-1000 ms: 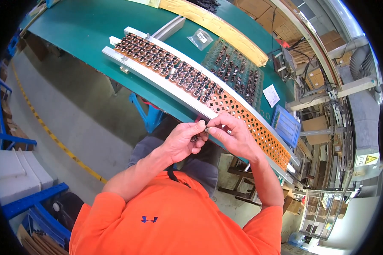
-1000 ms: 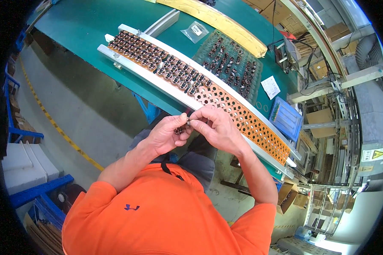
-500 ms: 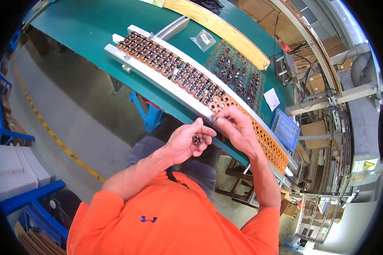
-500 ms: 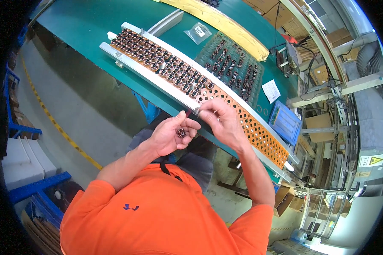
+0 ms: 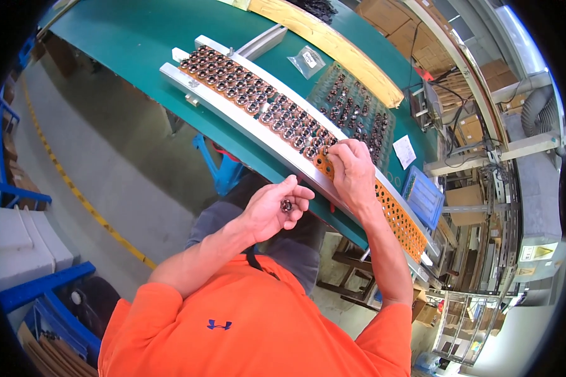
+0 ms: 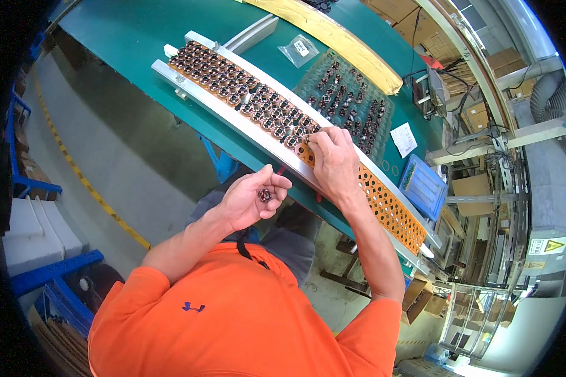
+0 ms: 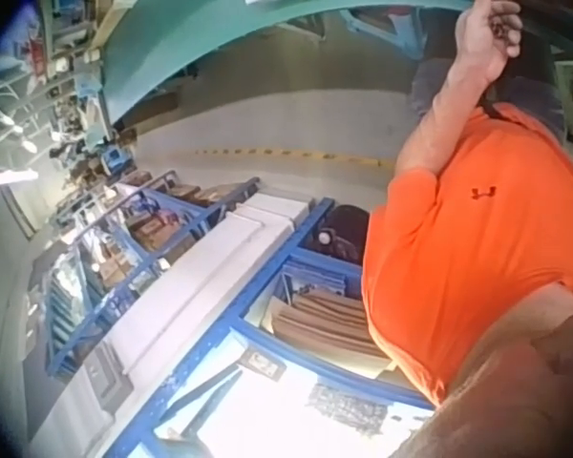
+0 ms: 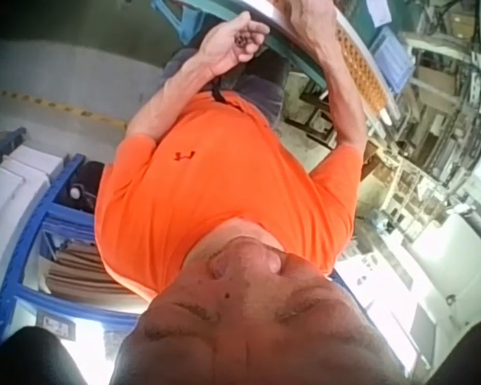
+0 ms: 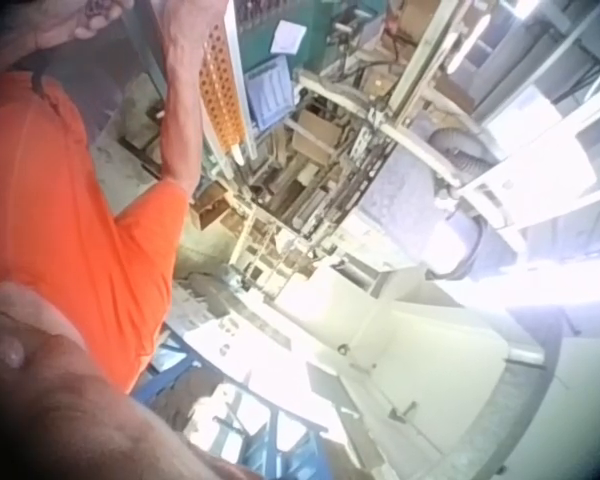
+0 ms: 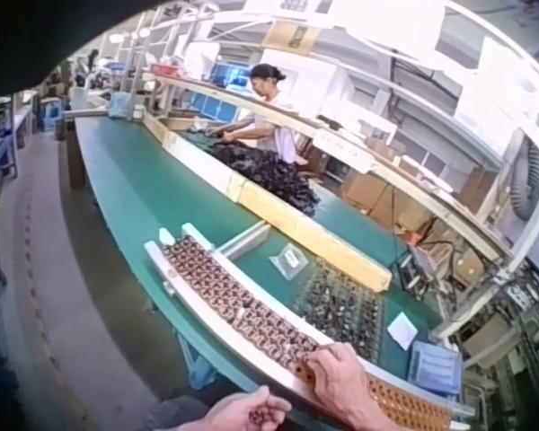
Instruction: The person assembles electronic components by hand, placing them into a plastic tray or rack.
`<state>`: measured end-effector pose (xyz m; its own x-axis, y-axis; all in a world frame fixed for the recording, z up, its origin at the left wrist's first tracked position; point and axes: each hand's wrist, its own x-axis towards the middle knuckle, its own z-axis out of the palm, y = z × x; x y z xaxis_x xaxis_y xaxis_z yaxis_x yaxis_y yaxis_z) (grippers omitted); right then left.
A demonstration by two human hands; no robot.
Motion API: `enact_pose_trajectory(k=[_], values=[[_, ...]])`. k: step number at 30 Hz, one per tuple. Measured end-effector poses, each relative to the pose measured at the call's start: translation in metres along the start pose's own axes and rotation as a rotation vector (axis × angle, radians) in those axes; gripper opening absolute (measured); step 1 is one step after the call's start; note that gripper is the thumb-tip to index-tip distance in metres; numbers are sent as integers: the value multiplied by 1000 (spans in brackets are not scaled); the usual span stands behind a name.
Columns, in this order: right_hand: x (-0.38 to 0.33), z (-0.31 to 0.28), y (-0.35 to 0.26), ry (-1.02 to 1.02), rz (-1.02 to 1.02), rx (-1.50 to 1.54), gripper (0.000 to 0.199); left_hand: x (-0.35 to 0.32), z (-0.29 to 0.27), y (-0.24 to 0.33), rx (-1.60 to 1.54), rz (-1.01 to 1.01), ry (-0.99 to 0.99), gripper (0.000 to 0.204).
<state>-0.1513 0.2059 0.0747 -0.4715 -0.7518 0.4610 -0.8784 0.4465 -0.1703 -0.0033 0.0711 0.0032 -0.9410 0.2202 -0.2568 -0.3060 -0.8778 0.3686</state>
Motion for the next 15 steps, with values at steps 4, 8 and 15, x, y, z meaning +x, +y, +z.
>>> enact_pose_trajectory(k=[4, 8, 15], values=[[1, 0, 1, -6, -11, -3, 6, 1, -1, 0, -2, -4, 7, 50], [2, -1, 1, -14, -38, -17, 7, 1, -2, -1, -8, 9, -12, 49], [1, 0, 1, -18, -68, -44, 7, 0, -2, -2, -6, 7, 6, 49]])
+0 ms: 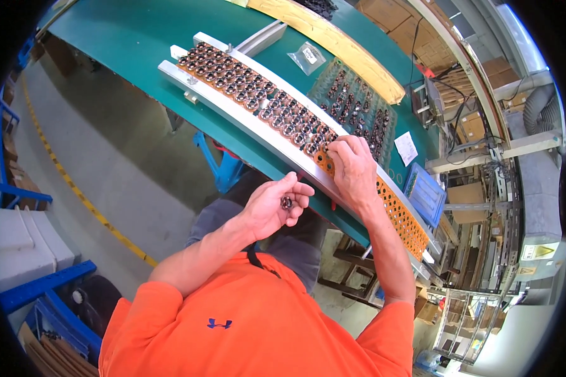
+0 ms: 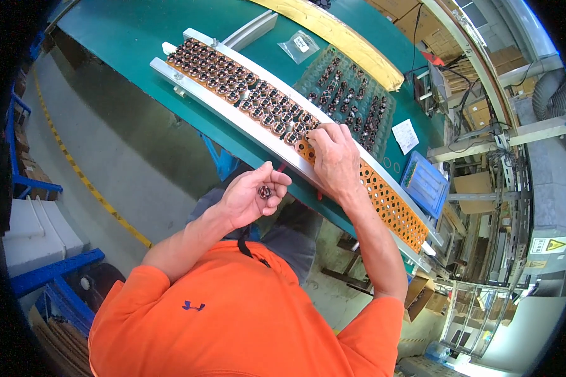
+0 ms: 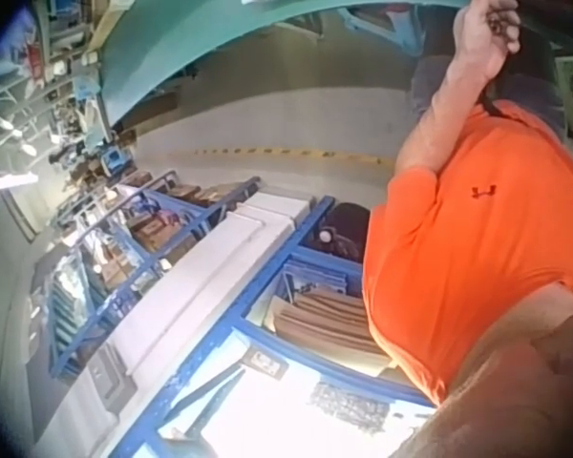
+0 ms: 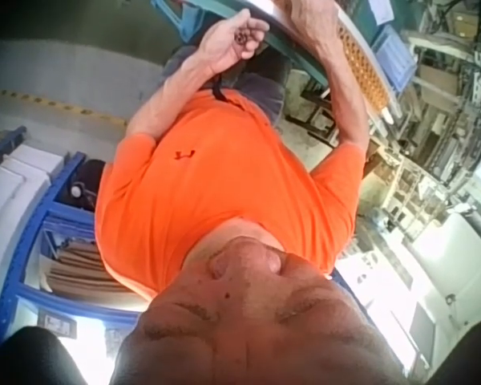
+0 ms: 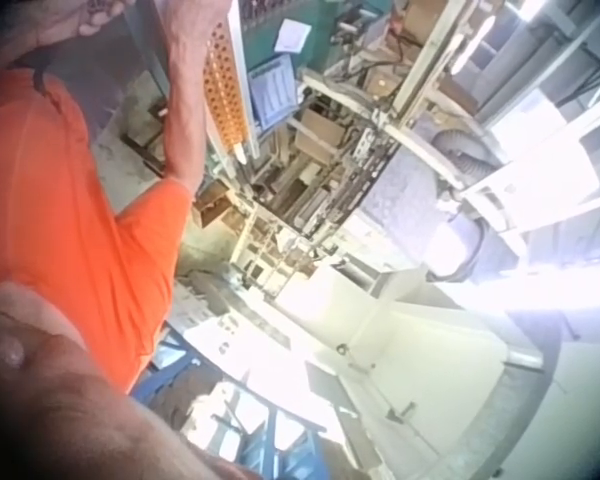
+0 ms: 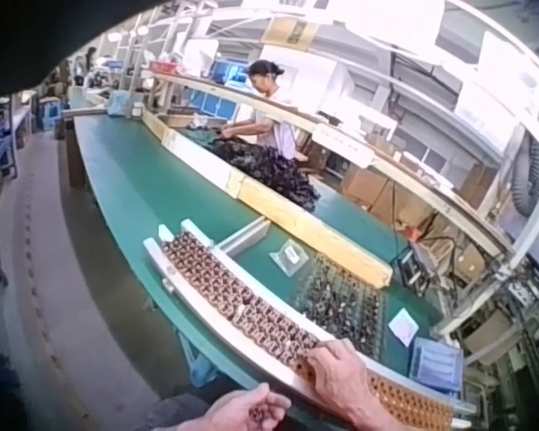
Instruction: The person assembles electronic components by hand, placing them into a plastic tray or rack.
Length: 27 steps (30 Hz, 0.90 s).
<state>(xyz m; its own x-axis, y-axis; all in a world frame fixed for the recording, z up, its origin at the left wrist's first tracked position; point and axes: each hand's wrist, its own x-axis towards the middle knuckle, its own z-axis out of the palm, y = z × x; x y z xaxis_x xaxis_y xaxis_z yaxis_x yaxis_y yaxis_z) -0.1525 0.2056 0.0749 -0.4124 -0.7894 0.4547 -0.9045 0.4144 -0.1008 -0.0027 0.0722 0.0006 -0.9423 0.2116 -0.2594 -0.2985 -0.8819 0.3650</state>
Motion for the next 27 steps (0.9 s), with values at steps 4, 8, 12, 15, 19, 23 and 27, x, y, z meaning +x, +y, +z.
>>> enact_pose_trajectory(k=[4, 8, 12, 15, 19, 23, 27], values=[[0, -1, 2, -4, -11, -4, 7, 1, 0, -1, 13, -1, 6, 49], [1, -2, -1, -16, -12, -18, 9, 3, -3, -2, 0, 6, -30, 54], [1, -12, -9, 15, 39, 35, 15, 3, 7, 1, -132, -1, -79, 65], [-10, -28, -29, -2, 58, 164, 21, 0, 19, 4, -165, 4, -63, 72], [-21, -44, -66, -177, 17, 299, 25, 3, 7, -4, -230, 44, -223, 77], [-35, -29, -76, -167, -21, 260, 31, 0, 19, -3, -200, 66, -254, 81], [-36, -33, -73, -158, -35, 325, 30, 1, 21, -9, -142, 137, -148, 58]])
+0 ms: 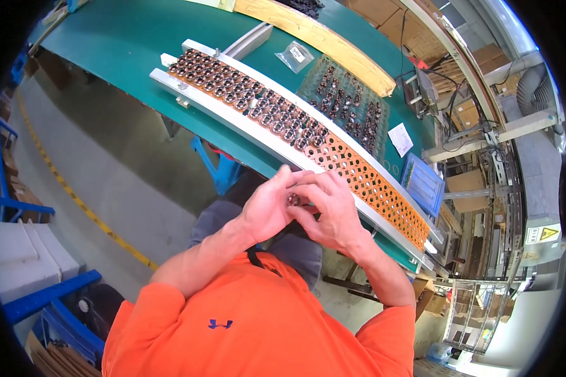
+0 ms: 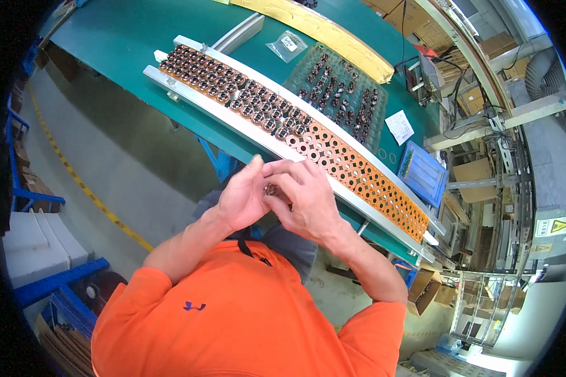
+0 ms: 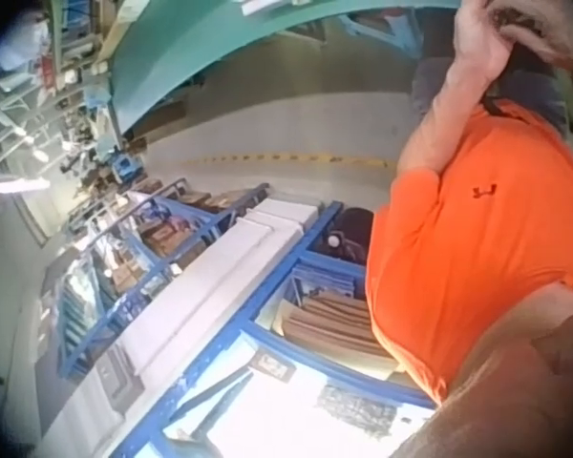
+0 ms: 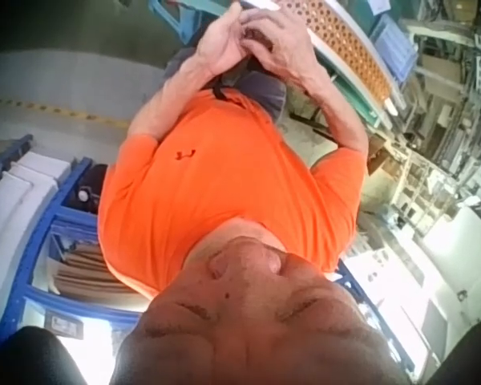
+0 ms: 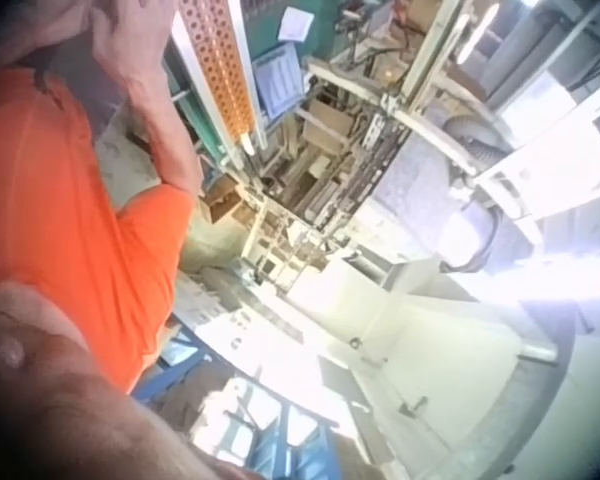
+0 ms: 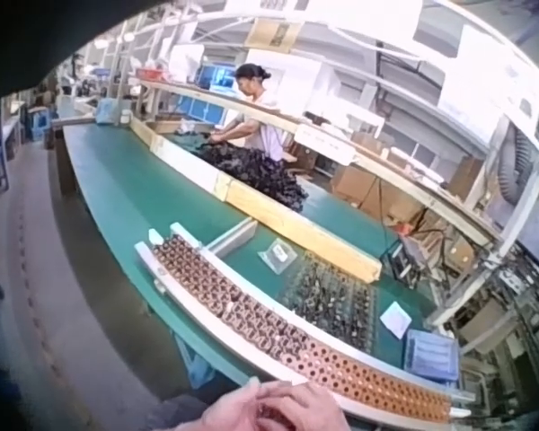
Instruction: The person assembles electronic components by hand, placing them into a plastic tray or rack.
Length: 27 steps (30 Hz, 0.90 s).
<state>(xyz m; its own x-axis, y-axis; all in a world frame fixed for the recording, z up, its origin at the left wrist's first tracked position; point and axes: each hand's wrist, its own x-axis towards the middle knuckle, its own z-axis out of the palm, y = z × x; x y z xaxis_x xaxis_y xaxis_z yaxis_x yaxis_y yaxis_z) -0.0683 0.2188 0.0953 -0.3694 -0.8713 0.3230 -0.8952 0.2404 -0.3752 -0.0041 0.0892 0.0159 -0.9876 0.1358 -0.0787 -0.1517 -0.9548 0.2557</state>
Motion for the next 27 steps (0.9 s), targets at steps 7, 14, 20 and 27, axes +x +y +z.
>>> enact_pose_trajectory(k=[7, 14, 20, 27], values=[[-2, -11, 9, 13, 67, -73, 30, -1, -11, -7, 395, 231, 137, 20], [-12, -9, 27, -25, 584, 749, 16, 5, -17, -10, 289, 285, 58, 22], [-7, -14, 28, -114, 691, 952, 14, 8, -21, -11, 394, 373, 18, 25], [-4, -16, 35, -151, 690, 824, 8, 10, -14, -11, 418, 435, 25, 25]])
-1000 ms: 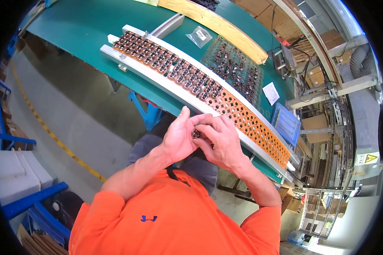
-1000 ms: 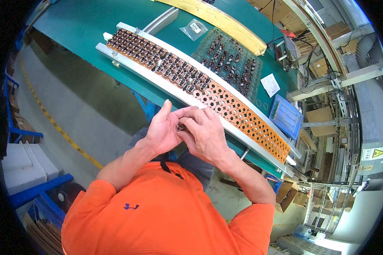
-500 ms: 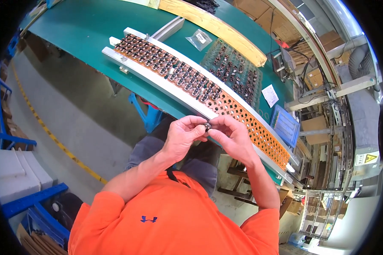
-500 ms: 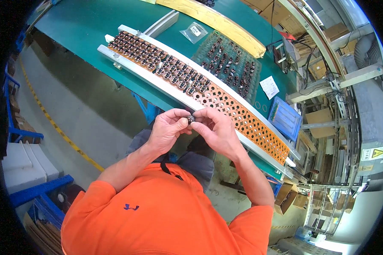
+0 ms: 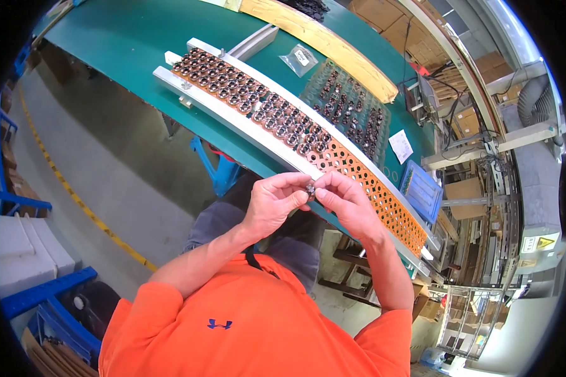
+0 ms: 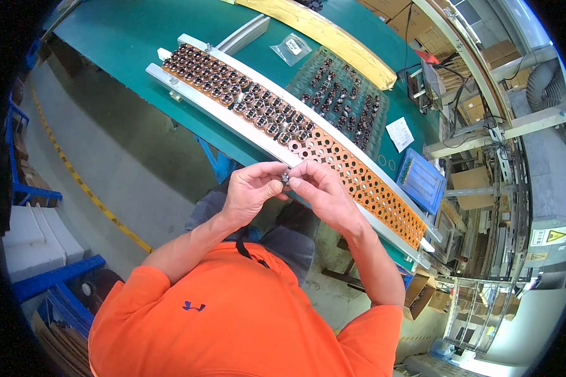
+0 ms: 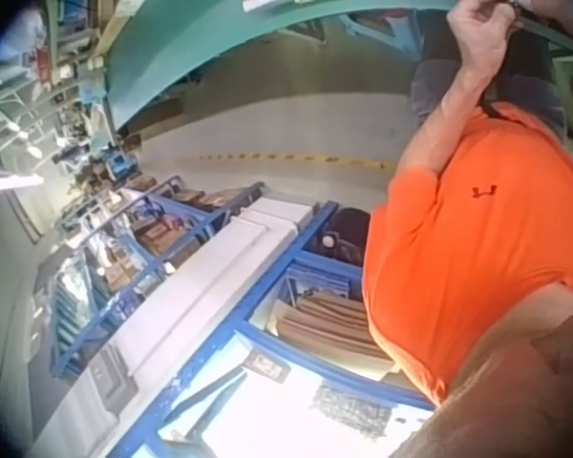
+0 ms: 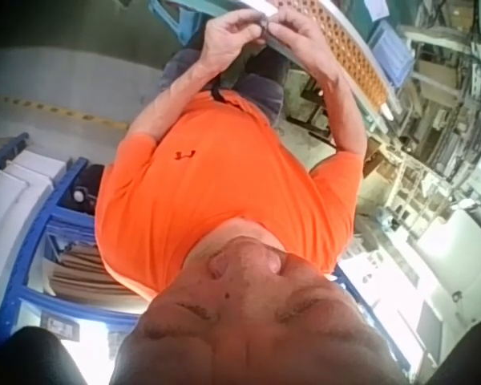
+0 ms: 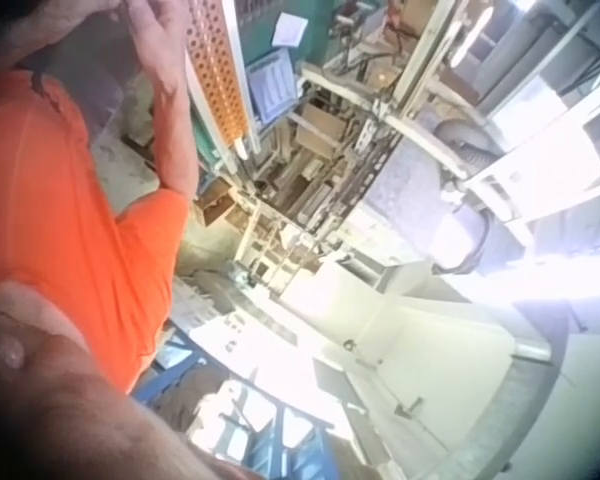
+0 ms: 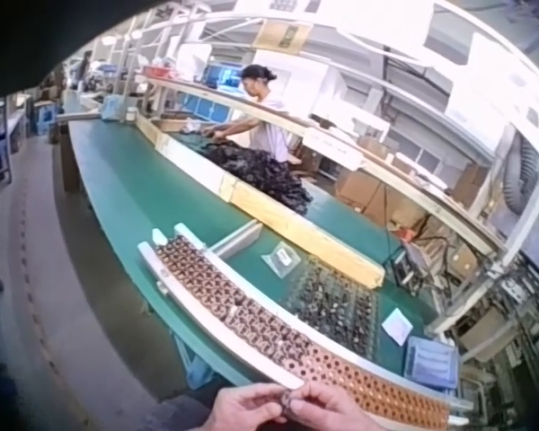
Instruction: The person assembles electronic components by hand, placing them into a plastic tray or rack.
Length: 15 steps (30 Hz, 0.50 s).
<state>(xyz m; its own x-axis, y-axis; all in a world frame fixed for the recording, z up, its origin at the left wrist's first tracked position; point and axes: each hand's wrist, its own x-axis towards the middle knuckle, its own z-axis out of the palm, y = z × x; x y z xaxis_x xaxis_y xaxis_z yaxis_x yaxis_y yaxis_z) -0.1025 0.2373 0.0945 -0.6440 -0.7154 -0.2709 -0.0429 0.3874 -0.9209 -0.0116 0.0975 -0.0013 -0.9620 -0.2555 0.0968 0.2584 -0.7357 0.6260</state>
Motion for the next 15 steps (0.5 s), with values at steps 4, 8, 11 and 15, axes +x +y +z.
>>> enact_pose_trajectory(k=[4, 8, 11, 15], values=[[14, -1, -8, 310, -372, -576, 6, -1, -9, -8, 135, 24, 39, 25], [31, -4, 0, 401, -448, -727, 7, -1, -19, -13, 474, 3, 125, 24], [37, -1, 3, 393, -475, -801, 8, 0, -20, -13, 451, -2, 143, 22], [42, 2, 4, 421, -492, -872, 7, 2, -21, -9, 423, -32, 153, 22]])
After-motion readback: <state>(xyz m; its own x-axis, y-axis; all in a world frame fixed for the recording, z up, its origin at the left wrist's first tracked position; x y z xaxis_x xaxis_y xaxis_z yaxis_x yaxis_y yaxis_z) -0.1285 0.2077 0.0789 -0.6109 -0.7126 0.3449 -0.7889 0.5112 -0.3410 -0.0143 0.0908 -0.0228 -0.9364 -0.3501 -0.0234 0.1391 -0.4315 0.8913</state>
